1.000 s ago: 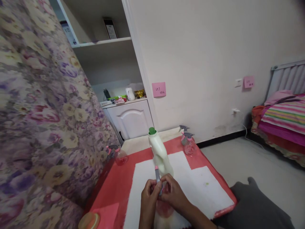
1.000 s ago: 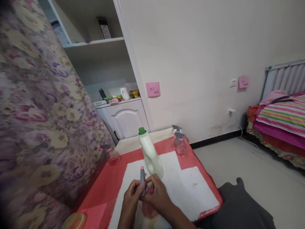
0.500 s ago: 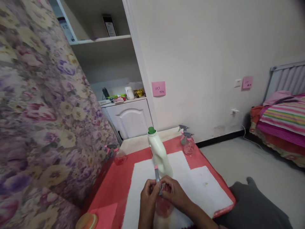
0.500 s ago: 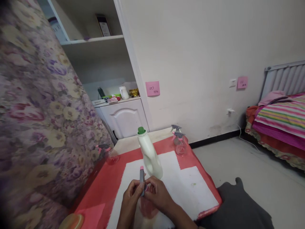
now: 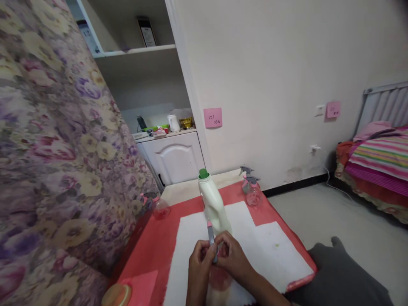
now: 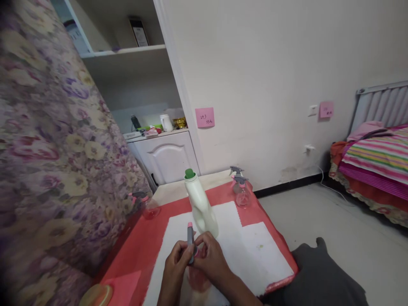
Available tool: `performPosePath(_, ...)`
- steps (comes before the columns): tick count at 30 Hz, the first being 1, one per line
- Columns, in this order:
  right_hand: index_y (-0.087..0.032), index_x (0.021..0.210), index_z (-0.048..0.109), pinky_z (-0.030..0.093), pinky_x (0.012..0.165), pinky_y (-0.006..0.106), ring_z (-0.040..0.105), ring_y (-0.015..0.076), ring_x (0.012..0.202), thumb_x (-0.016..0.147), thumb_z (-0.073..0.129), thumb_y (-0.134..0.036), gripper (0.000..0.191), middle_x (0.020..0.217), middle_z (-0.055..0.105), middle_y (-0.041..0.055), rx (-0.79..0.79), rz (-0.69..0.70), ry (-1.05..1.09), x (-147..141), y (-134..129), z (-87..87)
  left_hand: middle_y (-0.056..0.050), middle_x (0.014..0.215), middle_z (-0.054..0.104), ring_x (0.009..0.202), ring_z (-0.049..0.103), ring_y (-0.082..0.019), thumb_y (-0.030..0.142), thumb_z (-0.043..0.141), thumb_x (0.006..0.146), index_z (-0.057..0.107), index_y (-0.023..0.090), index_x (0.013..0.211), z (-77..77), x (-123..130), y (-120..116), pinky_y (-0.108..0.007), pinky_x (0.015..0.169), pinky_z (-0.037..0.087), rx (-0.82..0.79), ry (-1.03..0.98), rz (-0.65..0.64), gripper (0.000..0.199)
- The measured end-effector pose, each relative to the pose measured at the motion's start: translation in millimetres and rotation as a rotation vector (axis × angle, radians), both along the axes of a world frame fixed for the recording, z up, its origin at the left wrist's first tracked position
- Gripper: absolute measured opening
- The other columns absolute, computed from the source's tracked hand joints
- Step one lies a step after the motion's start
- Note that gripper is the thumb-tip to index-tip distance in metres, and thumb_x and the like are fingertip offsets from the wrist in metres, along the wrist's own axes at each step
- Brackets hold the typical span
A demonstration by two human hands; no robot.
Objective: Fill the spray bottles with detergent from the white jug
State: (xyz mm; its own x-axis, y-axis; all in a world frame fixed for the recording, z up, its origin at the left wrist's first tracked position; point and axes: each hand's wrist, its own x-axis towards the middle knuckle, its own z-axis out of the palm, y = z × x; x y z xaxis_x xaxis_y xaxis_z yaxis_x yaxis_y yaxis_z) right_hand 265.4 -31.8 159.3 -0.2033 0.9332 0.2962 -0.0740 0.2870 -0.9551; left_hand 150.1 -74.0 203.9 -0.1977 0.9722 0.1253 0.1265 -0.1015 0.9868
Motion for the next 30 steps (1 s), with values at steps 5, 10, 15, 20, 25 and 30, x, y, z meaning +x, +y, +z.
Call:
performPosePath(5,-0.019,0.089,0.065,0.033,0.058,0.023,0.042,0.011,0.063,0.072,0.067,-0.023,0.017,0.076,0.05,-0.0043,0.078,0.128,-0.015,4.8,0.3,1.0,0.001,0.07,0.062,0.072,0.057,-0.02,0.05,0.067,0.074,0.063,0.019,0.078,-1.6,-2.3,1.8,-0.027,0.068,0.045,-0.022,-0.01,-0.004,0.032)
performPosePath(10,-0.018,0.078,0.06,0.028,0.052,0.022,0.038,0.0095,0.055,0.064,0.076,-0.024,0.022,0.063,0.042,-0.0086,-0.039,0.057,0.014,4.9,1.6,2.9,0.001,0.072,0.062,0.073,0.057,-0.019,0.047,0.066,0.077,0.062,0.018,0.079,-2.7,-1.2,1.5,-0.026,0.067,0.044,0.01,0.008,-0.003,0.029)
performPosePath(15,-0.02,0.089,0.066,0.034,0.059,0.023,0.044,0.0111,0.064,0.072,0.07,-0.024,0.019,0.077,0.052,-0.0042,0.071,0.141,-0.025,7.7,1.7,6.4,0.0,0.07,0.062,0.071,0.058,-0.019,0.046,0.067,0.075,0.063,0.018,0.077,-3.0,-0.8,2.0,-0.026,0.066,0.045,0.007,-0.002,0.001,0.028)
performPosePath(20,-0.019,0.08,0.058,0.028,0.051,0.021,0.038,0.0098,0.054,0.064,0.077,-0.026,0.026,0.059,0.039,-0.0099,-0.059,0.054,0.018,5.3,-0.8,7.8,0.0,0.069,0.062,0.07,0.057,-0.019,0.047,0.066,0.076,0.063,0.018,0.077,1.5,1.2,-0.2,-0.026,0.065,0.045,0.007,0.013,0.023,0.029)
performPosePath(25,-0.018,0.086,0.063,0.031,0.056,0.022,0.041,0.0101,0.061,0.071,0.071,-0.024,0.018,0.072,0.048,-0.0059,0.032,0.126,-0.001,5.5,-0.4,6.2,0.0,0.069,0.061,0.07,0.057,-0.019,0.049,0.067,0.074,0.063,0.018,0.076,0.2,-0.1,1.3,-0.026,0.066,0.046,-0.005,0.014,0.016,0.031)
performPosePath(30,-0.018,0.08,0.059,0.028,0.051,0.021,0.037,0.0093,0.055,0.064,0.078,-0.026,0.025,0.063,0.041,-0.0091,-0.047,0.064,0.022,5.8,1.2,4.0,0.001,0.067,0.06,0.068,0.057,-0.019,0.05,0.068,0.073,0.062,0.018,0.074,-6.4,-2.2,5.0,-0.026,0.063,0.045,-0.006,0.014,0.039,0.033)
